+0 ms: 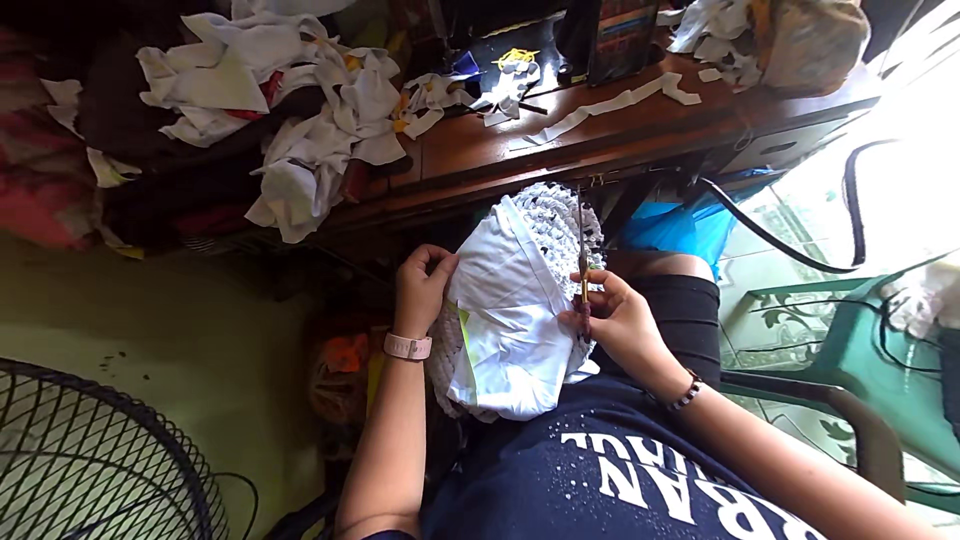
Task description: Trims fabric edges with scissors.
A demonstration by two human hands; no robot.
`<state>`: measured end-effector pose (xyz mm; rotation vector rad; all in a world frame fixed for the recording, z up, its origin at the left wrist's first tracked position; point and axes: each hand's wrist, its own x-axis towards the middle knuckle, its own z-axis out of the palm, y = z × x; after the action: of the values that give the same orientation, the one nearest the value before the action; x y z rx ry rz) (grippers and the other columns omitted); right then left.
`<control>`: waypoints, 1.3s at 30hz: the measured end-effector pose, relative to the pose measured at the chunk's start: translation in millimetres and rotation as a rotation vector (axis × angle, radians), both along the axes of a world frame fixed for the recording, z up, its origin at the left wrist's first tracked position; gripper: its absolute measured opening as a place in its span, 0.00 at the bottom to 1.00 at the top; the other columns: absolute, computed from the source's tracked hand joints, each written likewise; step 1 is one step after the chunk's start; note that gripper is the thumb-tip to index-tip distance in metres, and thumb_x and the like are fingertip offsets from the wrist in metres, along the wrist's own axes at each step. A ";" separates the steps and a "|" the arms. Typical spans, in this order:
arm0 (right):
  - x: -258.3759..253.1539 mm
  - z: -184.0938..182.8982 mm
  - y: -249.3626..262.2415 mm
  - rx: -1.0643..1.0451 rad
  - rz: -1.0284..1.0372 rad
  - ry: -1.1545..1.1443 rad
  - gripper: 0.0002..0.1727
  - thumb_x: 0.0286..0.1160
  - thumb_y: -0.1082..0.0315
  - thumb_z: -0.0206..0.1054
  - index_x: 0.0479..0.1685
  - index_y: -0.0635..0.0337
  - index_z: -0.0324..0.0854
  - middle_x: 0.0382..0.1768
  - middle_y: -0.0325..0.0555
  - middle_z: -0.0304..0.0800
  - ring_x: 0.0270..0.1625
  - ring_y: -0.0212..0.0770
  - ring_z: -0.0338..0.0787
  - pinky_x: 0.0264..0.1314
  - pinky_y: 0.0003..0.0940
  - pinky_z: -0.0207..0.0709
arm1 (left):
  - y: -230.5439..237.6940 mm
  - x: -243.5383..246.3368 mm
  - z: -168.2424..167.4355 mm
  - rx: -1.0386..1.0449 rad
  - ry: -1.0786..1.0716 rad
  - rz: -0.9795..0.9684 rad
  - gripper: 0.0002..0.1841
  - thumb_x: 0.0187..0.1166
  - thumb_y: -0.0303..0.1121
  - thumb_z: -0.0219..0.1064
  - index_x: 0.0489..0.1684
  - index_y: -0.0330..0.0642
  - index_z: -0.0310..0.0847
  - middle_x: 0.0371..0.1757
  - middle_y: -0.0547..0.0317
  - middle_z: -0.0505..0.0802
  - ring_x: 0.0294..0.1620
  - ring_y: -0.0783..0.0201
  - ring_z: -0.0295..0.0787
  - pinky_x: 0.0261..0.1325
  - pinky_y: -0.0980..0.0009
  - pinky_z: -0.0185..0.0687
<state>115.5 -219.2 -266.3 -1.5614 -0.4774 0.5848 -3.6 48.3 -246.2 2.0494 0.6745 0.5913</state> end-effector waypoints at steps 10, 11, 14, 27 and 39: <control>1.3 -4.0 0.8 0.011 0.003 0.005 0.32 0.56 0.73 0.83 0.65 0.60 0.78 0.33 0.40 0.96 0.31 0.30 0.93 0.36 0.25 0.88 | -52.3 -17.8 17.7 0.531 -0.097 -0.241 0.25 0.68 0.54 0.80 0.50 0.41 0.91 0.57 0.51 0.89 0.61 0.55 0.84 0.64 0.56 0.82; 1.2 -3.8 0.3 0.012 0.002 0.007 0.32 0.56 0.72 0.83 0.65 0.59 0.78 0.33 0.40 0.96 0.31 0.30 0.93 0.36 0.25 0.88 | -54.7 -21.1 13.7 0.530 -0.075 -0.260 0.26 0.67 0.56 0.80 0.50 0.42 0.91 0.57 0.52 0.89 0.61 0.55 0.84 0.65 0.56 0.81; 1.0 -4.4 -0.3 0.014 0.003 0.011 0.32 0.57 0.72 0.83 0.66 0.59 0.78 0.33 0.40 0.96 0.30 0.31 0.93 0.35 0.26 0.88 | -53.6 -28.3 2.6 0.530 -0.055 -0.275 0.23 0.69 0.56 0.78 0.45 0.44 0.92 0.57 0.52 0.89 0.63 0.55 0.82 0.67 0.55 0.79; -0.2 -7.0 0.4 0.025 -0.003 -0.003 0.31 0.57 0.72 0.83 0.66 0.59 0.78 0.32 0.41 0.96 0.30 0.32 0.93 0.35 0.26 0.88 | -46.5 -32.5 -15.8 0.493 -0.177 -0.300 0.05 0.76 0.35 0.76 0.37 0.46 0.95 0.58 0.57 0.91 0.69 0.58 0.80 0.76 0.59 0.74; -1.1 -6.9 1.1 0.036 -0.009 0.005 0.32 0.57 0.73 0.82 0.66 0.60 0.77 0.33 0.40 0.96 0.31 0.30 0.93 0.36 0.25 0.88 | -67.4 -35.6 36.7 0.351 -0.256 -0.411 0.17 0.73 0.46 0.78 0.51 0.45 0.93 0.59 0.57 0.90 0.66 0.60 0.82 0.70 0.59 0.79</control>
<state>114.3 -218.1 -273.2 -1.5267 -0.4743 0.5700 -39.2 -19.1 -209.5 2.2919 -0.0100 0.7467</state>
